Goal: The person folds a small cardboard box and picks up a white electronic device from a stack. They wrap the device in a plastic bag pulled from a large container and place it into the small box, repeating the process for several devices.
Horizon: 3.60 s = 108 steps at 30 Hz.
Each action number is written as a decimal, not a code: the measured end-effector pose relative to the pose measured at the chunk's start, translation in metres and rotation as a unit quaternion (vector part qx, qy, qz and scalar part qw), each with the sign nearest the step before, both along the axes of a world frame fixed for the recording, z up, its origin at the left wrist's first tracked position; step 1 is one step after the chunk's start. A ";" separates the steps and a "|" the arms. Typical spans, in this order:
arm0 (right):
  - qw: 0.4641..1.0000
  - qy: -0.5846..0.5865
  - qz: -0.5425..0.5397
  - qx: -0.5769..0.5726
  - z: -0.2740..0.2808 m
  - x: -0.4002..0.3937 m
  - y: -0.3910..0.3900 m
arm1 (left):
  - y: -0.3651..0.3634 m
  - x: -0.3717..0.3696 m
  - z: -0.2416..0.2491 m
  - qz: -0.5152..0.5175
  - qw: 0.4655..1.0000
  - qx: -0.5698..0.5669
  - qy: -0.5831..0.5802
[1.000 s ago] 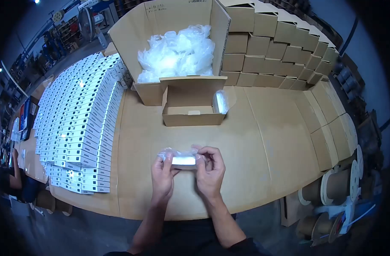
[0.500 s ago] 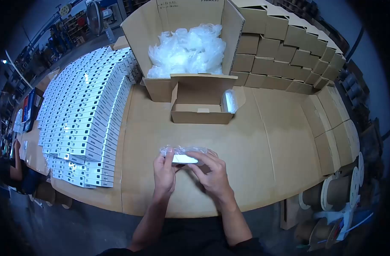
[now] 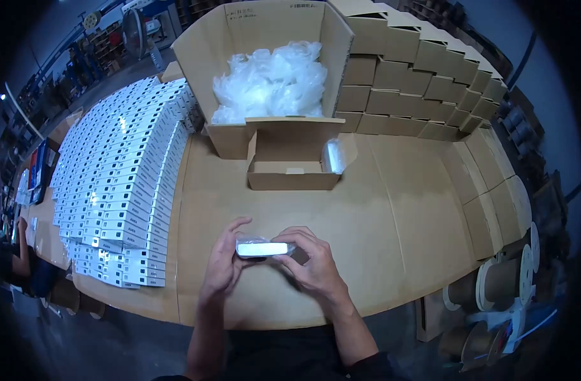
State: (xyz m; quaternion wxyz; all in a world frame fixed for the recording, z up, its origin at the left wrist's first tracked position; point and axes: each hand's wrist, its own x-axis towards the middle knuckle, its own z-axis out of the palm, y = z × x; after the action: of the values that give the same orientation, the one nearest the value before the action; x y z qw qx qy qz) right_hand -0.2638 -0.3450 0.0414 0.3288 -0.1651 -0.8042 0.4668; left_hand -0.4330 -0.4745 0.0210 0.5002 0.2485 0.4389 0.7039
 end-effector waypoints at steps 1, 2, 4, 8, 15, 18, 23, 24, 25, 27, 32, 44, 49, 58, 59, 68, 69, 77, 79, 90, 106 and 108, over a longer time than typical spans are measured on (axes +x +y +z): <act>1.000 0.000 -0.011 -0.001 0.005 0.001 0.000 | -0.004 -0.003 0.002 -0.027 0.999 -0.001 0.034; 1.000 -0.002 -0.023 -0.004 0.009 0.003 0.000 | -0.007 -0.004 0.004 -0.054 0.996 -0.002 0.067; 0.999 -0.017 0.018 0.032 0.014 0.007 0.008 | -0.008 -0.009 0.002 -0.066 0.982 0.001 0.175; 0.981 -0.079 0.087 0.158 0.028 0.014 0.021 | -0.002 -0.013 0.001 -0.071 0.948 -0.013 0.311; 0.977 -0.102 0.054 0.178 0.049 0.018 0.046 | 0.028 -0.008 0.012 0.010 0.939 -0.052 0.340; 0.984 -0.042 -0.101 0.141 0.056 0.017 0.063 | 0.049 -0.016 0.026 0.094 0.835 -0.035 0.542; 0.954 0.047 -0.260 0.141 0.045 -0.004 0.098 | 0.104 -0.026 0.010 0.131 0.708 0.013 0.694; 0.944 0.058 -0.279 0.167 0.043 -0.009 0.103 | 0.115 -0.024 0.010 0.140 0.690 0.005 0.710; 0.939 0.059 -0.286 0.183 0.040 -0.015 0.106 | 0.126 -0.025 0.007 0.148 0.669 0.033 0.728; 0.938 0.026 -0.274 0.209 0.040 -0.021 0.107 | 0.138 -0.021 0.002 0.122 0.612 -0.008 0.781; 0.936 -0.030 -0.258 0.239 0.026 -0.026 0.124 | 0.141 -0.021 -0.010 0.094 0.552 -0.028 0.828; 0.863 -0.128 -0.381 0.307 -0.002 -0.042 0.133 | 0.105 -0.019 -0.027 0.086 0.557 -0.049 0.824; 0.852 -0.128 -0.387 0.328 -0.020 -0.046 0.136 | 0.105 -0.021 -0.037 0.088 0.556 -0.042 0.825; 0.874 -0.100 -0.400 0.257 -0.033 -0.058 0.144 | 0.107 -0.024 -0.038 0.086 0.548 -0.042 0.831; 0.875 -0.103 -0.404 0.248 -0.034 -0.059 0.143 | 0.108 -0.025 -0.040 0.084 0.553 -0.037 0.828; 0.880 -0.202 -0.313 0.296 -0.027 -0.049 0.144 | 0.104 -0.028 -0.034 0.066 0.548 -0.028 0.833; 0.864 -0.214 -0.306 0.337 -0.025 -0.048 0.148 | 0.103 -0.029 -0.030 0.063 0.550 -0.027 0.832; 0.880 -0.190 -0.248 0.357 -0.031 -0.043 0.162 | 0.115 -0.055 -0.032 0.074 0.593 0.071 0.799; 0.895 -0.170 -0.249 0.328 -0.030 -0.044 0.157 | 0.117 -0.062 -0.034 0.064 0.600 0.079 0.793; 0.966 -0.006 -0.087 0.244 0.042 -0.096 0.034 | -0.051 -0.041 0.033 0.243 0.619 0.052 0.745; 0.892 -0.038 0.222 0.391 0.055 -0.237 -0.106 | -0.178 -0.132 0.040 0.346 0.494 -0.159 0.782; 0.886 -0.046 0.216 0.408 0.057 -0.236 -0.106 | -0.180 -0.129 0.043 0.348 0.496 -0.165 0.779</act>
State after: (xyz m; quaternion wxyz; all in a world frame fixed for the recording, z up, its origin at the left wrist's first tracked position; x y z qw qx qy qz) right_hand -0.4999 -0.4512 0.0981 0.2210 0.1397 -0.9536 0.1491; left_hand -0.5616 -0.6541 0.0641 -0.2975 0.4361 0.8095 0.2568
